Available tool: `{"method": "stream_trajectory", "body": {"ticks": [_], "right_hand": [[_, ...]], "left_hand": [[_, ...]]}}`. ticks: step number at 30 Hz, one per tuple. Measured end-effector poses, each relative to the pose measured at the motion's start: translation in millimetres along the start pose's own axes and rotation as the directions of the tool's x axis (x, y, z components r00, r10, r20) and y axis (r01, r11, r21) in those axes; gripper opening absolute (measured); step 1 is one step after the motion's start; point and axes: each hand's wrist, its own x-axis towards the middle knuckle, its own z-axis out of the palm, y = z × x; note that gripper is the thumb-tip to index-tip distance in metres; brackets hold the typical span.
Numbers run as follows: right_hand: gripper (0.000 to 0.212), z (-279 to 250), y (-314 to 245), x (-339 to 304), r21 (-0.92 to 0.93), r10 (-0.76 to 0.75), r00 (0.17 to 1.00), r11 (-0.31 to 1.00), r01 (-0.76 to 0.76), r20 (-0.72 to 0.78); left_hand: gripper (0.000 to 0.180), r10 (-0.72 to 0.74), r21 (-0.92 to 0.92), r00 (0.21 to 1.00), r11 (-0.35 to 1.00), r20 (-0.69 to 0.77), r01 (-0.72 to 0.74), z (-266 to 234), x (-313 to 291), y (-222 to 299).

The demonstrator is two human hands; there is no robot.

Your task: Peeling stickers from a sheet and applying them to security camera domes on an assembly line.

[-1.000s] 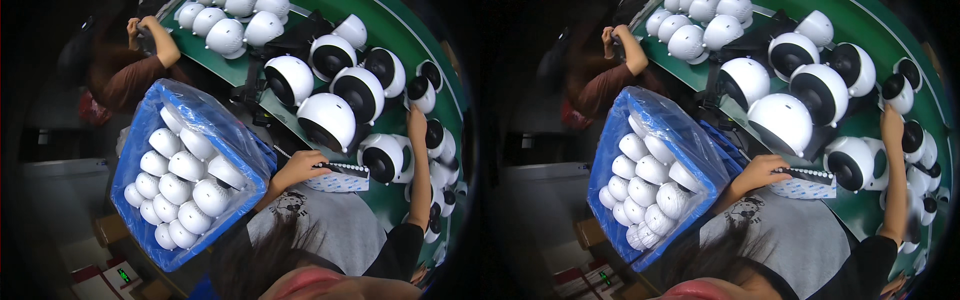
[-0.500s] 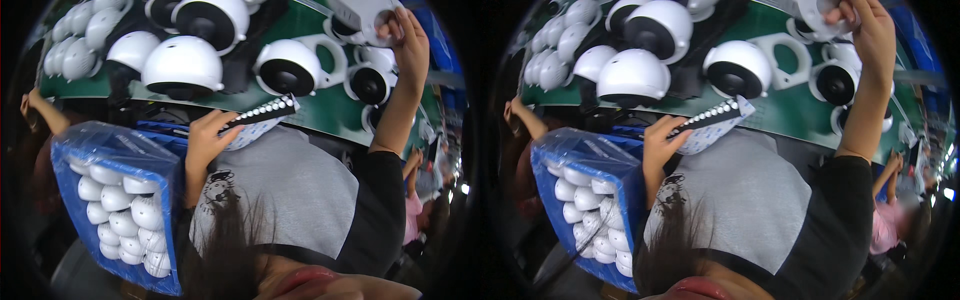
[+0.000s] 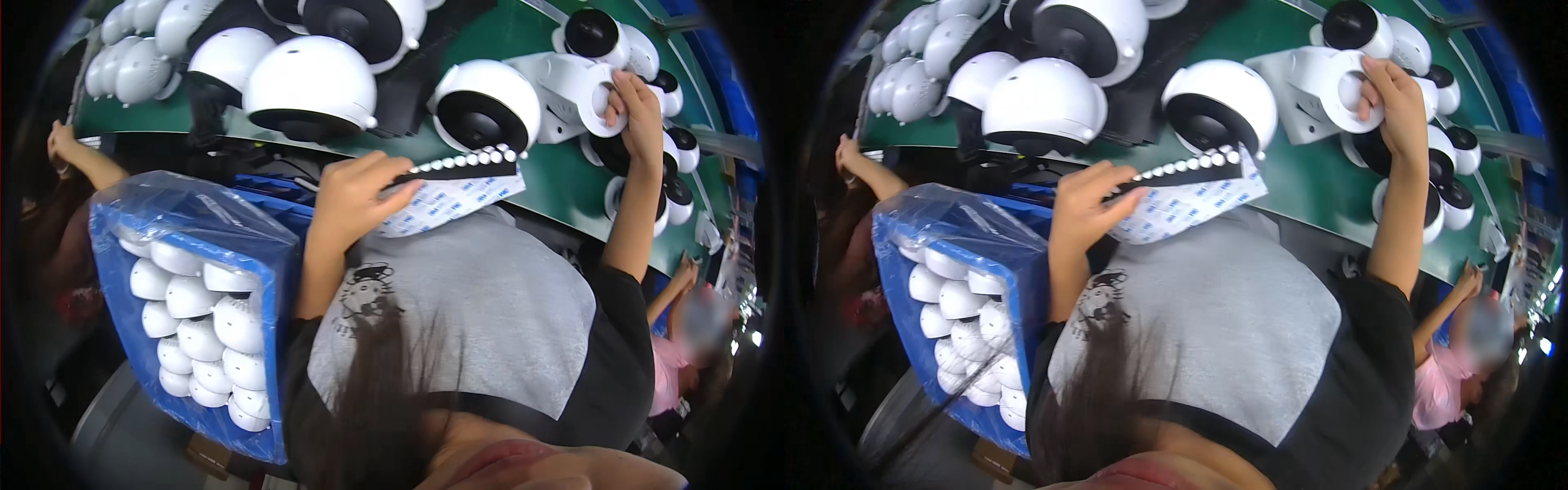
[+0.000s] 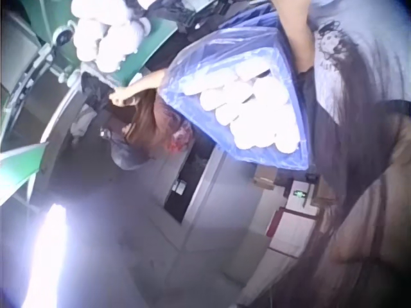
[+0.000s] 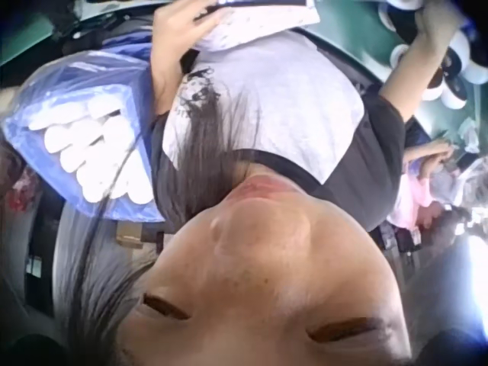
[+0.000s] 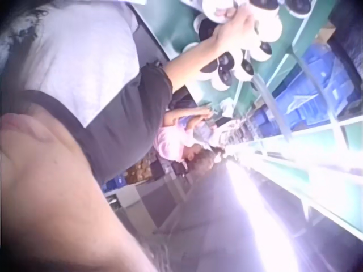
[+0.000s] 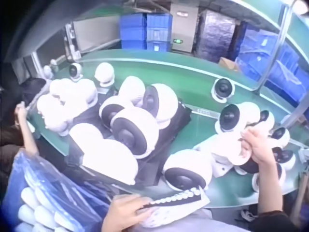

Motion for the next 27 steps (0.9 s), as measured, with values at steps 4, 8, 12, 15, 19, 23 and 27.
{"method": "stream_trajectory", "body": {"ticks": [4,8,12,15,19,23,27], "right_hand": [[0.019,12,6,7,0.038,-0.011,0.999,0.999,0.013,-0.046],[0.021,25,14,29,0.013,-0.075,0.997,0.997,0.076,-0.031],[0.027,34,22,33,-0.144,-0.257,0.955,0.961,0.237,-0.145],[0.037,45,11,9,-0.153,-0.336,0.932,0.937,0.315,-0.138],[0.040,71,-22,-46,-0.618,-0.752,0.657,0.537,0.574,-0.043],[0.042,100,-39,-79,-0.352,-0.455,0.631,0.557,0.753,0.629],[0.040,110,-45,-74,-0.243,-0.576,0.604,0.582,0.776,0.550]], "left_hand": [[0.018,0.132,0.051,0.991,0.990,0.026,-0.133,-5,6,5],[0.021,0.048,0.000,0.998,0.999,0.040,-0.048,-1,10,14],[0.023,0.139,0.026,0.990,0.990,-0.027,-0.138,2,9,12],[0.026,0.158,0.046,0.987,0.987,-0.035,-0.157,0,6,12],[0.024,0.151,0.128,0.988,0.981,-0.019,-0.147,-8,8,16],[0.022,0.218,0.170,0.972,0.965,-0.087,-0.201,-13,13,23],[0.021,0.136,0.117,0.985,0.986,-0.109,-0.123,-22,9,25]]}}
